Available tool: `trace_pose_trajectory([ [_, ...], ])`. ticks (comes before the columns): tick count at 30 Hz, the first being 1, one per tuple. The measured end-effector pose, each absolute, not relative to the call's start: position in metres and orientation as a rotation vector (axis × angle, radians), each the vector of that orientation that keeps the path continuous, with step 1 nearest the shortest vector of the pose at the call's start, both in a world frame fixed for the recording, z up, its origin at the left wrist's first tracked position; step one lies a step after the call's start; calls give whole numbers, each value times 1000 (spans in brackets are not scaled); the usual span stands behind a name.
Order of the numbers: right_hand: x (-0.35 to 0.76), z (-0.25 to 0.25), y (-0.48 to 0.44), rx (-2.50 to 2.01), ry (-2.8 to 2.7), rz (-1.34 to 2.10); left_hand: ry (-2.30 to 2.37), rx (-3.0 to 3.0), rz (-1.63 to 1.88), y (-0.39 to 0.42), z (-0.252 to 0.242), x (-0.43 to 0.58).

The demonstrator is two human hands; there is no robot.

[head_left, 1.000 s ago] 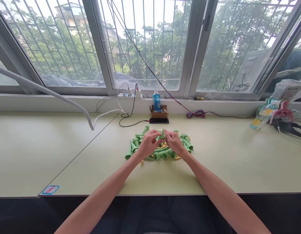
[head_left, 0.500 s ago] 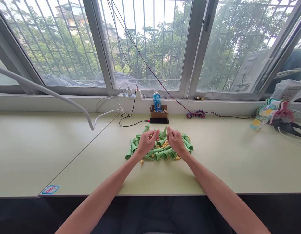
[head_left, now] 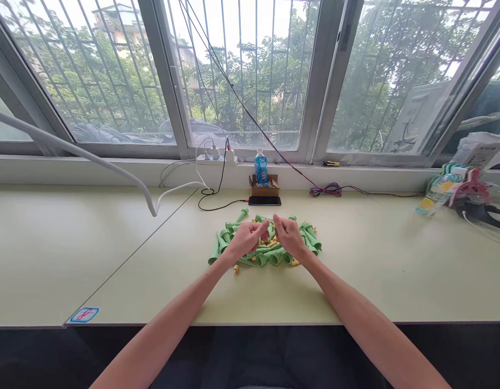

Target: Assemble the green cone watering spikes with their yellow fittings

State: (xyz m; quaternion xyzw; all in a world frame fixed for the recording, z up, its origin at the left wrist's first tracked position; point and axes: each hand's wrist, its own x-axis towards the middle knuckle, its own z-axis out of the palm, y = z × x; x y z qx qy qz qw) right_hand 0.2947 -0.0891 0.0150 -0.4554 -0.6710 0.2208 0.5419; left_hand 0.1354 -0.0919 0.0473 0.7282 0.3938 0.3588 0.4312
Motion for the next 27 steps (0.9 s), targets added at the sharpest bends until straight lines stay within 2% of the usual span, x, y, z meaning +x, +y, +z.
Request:
trace_pose_trajectory([
  [8,294,16,-88,-1080,-1501,646,991,2024,1007,-88,41,134],
  [17,292,19,-89,-868,-1347,1039,873,2153,1173,-85,35,135],
  [27,292,20,-89,-835,-1355,1056,775,2175,1235,-82,33,134],
])
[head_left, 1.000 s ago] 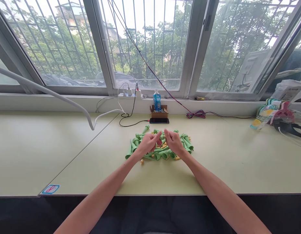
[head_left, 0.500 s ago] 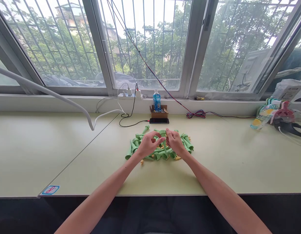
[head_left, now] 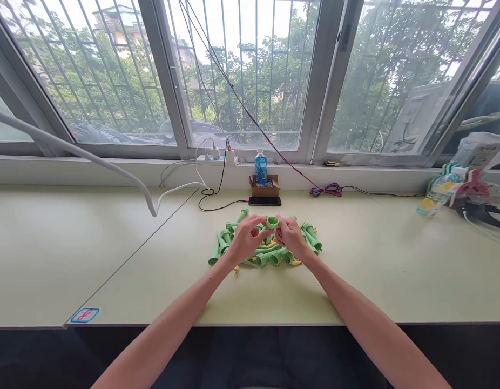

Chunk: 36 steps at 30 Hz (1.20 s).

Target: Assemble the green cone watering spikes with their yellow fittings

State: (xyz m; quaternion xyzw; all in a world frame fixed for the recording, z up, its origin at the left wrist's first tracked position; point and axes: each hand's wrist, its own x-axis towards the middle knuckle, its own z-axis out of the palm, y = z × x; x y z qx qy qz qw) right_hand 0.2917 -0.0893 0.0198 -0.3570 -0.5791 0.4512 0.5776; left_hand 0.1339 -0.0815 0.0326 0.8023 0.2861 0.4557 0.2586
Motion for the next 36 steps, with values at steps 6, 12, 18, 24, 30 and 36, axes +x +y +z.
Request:
trace_pose_trajectory([
  [6,292,18,-87,-885,-1328,888,889,2079,1237,-83,34,136],
  [12,296,17,-87,-997,-1442,610,817,1736,912,-83,39,135],
  [18,294,19,-92,-1043,-1622,473,776,1535,763,-83,40,134],
  [24,295,18,-90,-1039,-1596,516,735,1529,753,-85,41,133],
  [30,295,21,-92,-1069,-1552,607,778,1641,725,-87,42,132],
  [36,296,21,-90,-1101,-1511,659,810,1848,738,-87,41,131],
])
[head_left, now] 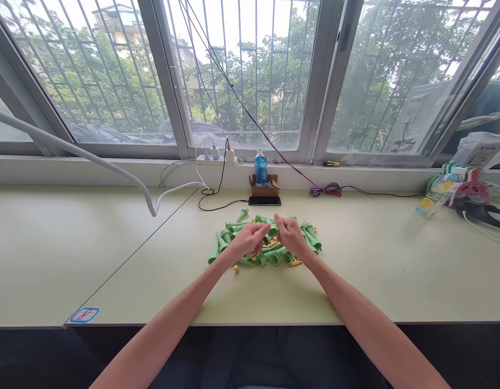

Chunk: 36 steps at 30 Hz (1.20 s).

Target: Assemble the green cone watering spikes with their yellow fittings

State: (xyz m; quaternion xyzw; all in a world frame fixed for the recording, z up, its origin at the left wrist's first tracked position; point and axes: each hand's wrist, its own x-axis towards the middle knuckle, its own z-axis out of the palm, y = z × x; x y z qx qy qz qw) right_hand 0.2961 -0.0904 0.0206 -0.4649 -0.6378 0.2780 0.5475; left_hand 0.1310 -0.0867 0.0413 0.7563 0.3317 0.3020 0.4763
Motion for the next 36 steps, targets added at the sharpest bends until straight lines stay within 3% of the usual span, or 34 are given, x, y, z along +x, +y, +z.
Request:
trace_pose_trajectory([
  [18,298,13,-82,-1164,-1548,749,841,2485,1039,-80,26,131],
  [24,299,15,-82,-1144,-1393,650,1008,2215,1194,-82,31,136],
  [30,299,19,-86,-1129,-1501,478,937,1739,804,-84,38,135],
  [36,293,16,-90,-1099,-1581,518,925,1624,744,-85,40,133],
])
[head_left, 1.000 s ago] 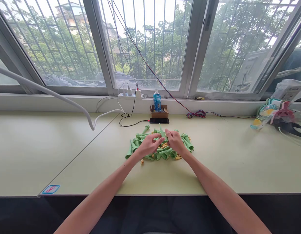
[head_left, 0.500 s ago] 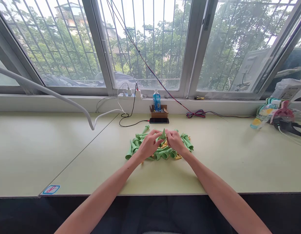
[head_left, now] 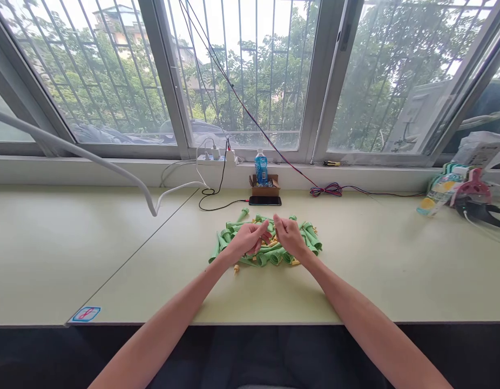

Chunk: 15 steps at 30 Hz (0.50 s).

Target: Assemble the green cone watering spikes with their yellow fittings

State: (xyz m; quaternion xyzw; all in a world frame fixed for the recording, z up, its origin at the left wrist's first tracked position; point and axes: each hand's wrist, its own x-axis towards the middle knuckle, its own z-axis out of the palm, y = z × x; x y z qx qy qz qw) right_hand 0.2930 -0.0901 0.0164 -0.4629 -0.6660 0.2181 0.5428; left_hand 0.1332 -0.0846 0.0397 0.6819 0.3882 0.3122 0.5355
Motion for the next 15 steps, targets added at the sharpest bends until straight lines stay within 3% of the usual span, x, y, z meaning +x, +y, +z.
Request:
trace_pose_trajectory([
  [15,291,16,-90,-1080,-1497,703,944,1906,984,-88,37,133],
])
